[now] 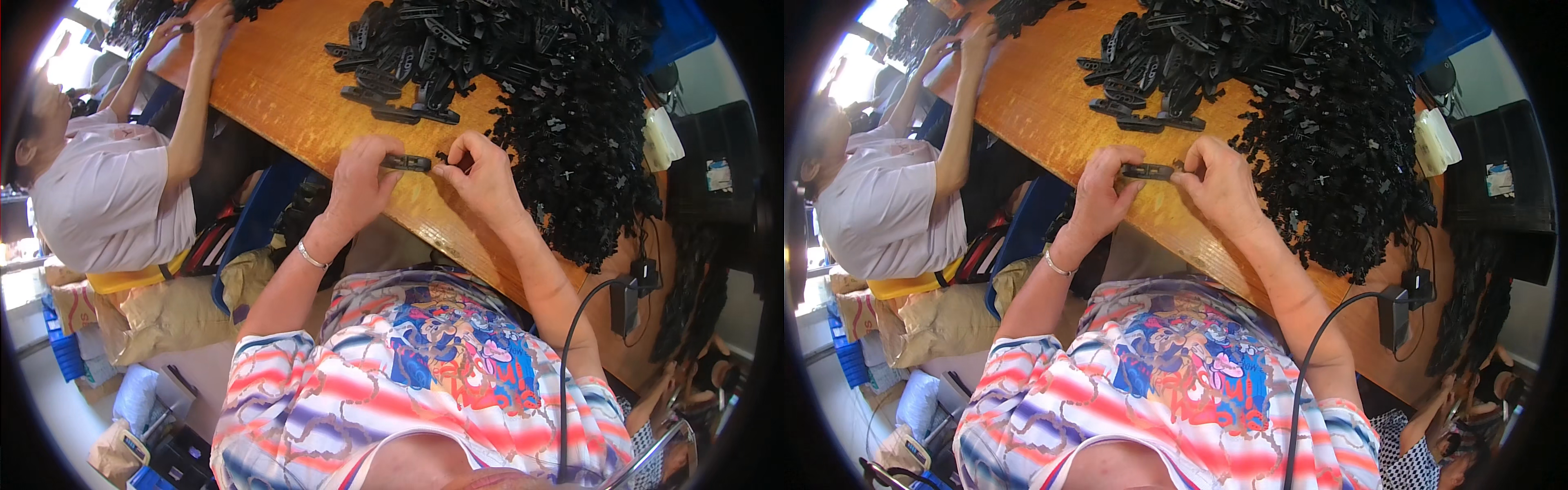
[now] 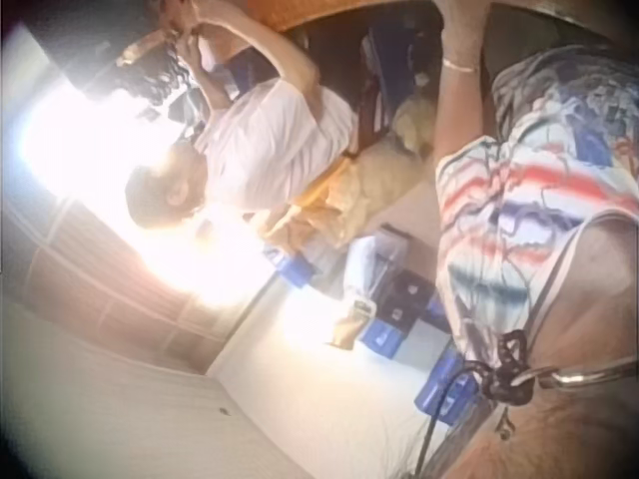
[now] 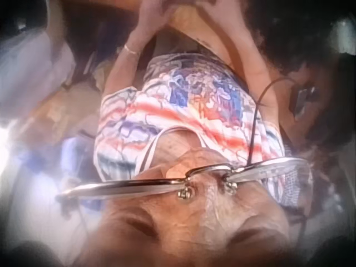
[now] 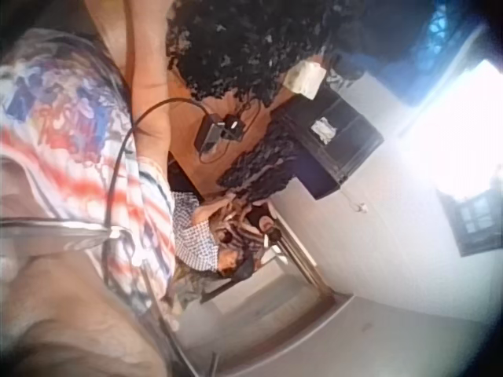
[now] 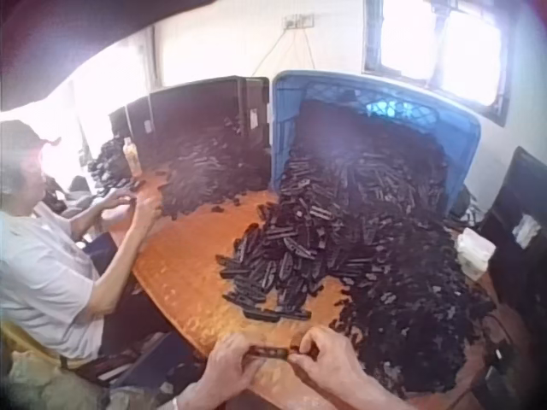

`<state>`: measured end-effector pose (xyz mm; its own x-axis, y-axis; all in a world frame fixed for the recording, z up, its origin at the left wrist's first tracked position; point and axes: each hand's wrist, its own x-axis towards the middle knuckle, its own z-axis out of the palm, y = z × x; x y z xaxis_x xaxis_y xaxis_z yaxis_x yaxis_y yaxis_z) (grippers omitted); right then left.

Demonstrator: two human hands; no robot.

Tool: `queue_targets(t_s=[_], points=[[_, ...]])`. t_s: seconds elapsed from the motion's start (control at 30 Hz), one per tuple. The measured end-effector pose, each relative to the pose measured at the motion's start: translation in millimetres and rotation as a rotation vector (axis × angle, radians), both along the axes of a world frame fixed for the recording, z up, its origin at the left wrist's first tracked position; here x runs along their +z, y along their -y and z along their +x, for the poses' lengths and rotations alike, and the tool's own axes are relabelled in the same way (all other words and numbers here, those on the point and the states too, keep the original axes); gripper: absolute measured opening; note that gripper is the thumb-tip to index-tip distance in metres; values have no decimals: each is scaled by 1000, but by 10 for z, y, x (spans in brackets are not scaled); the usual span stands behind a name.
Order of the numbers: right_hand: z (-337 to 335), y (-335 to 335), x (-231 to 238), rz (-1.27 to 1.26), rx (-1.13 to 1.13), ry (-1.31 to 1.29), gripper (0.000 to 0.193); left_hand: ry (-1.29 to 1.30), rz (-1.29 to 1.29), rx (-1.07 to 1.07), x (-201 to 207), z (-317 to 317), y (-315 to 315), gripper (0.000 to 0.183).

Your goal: The person assembles plastic components by hand, taking base pieces and smaller clip pieces from piles on the table, fitting them together, and placing the assembled parts on the desk.

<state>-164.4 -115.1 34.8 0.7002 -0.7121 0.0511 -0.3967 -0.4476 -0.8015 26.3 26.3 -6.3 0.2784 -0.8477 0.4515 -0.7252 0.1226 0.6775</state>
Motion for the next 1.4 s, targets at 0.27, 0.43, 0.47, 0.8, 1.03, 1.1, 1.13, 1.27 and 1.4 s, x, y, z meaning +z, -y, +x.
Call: queue_targets(t_s=[0.27, 0.43, 0.47, 0.8, 1.03, 1.1, 1.13, 1.27, 1.4], points=[[108, -151, -252, -133, 100, 134, 27, 133, 51, 79, -5, 73, -67, 33], [70, -121, -296, -184, 150, 118, 26, 125, 84, 87, -5, 79, -47, 33], [63, -115, -299, -184, 150, 118, 26, 124, 84, 86, -4, 80, -43, 33], [2, -102, -307, -88, 41, 191, 19, 93, 106, 145, 131, -434, -256, 28], [-36, -185, -285, -99, 33, 182, 14, 141, 10, 145, 120, -222, -147, 31], [-2, -203, -268, -90, 32, 180, 14, 172, 44, 154, 165, -83, -73, 34], [26, -207, -263, -103, 39, 182, 14, 173, 42, 155, 155, -24, -38, 34], [169, -220, -247, -114, 58, 186, 13, 168, 55, 56, 21, 128, 71, 33], [238, -173, -278, -270, 109, 175, 14, 125, 55, 40, -30, 146, 96, 29]])
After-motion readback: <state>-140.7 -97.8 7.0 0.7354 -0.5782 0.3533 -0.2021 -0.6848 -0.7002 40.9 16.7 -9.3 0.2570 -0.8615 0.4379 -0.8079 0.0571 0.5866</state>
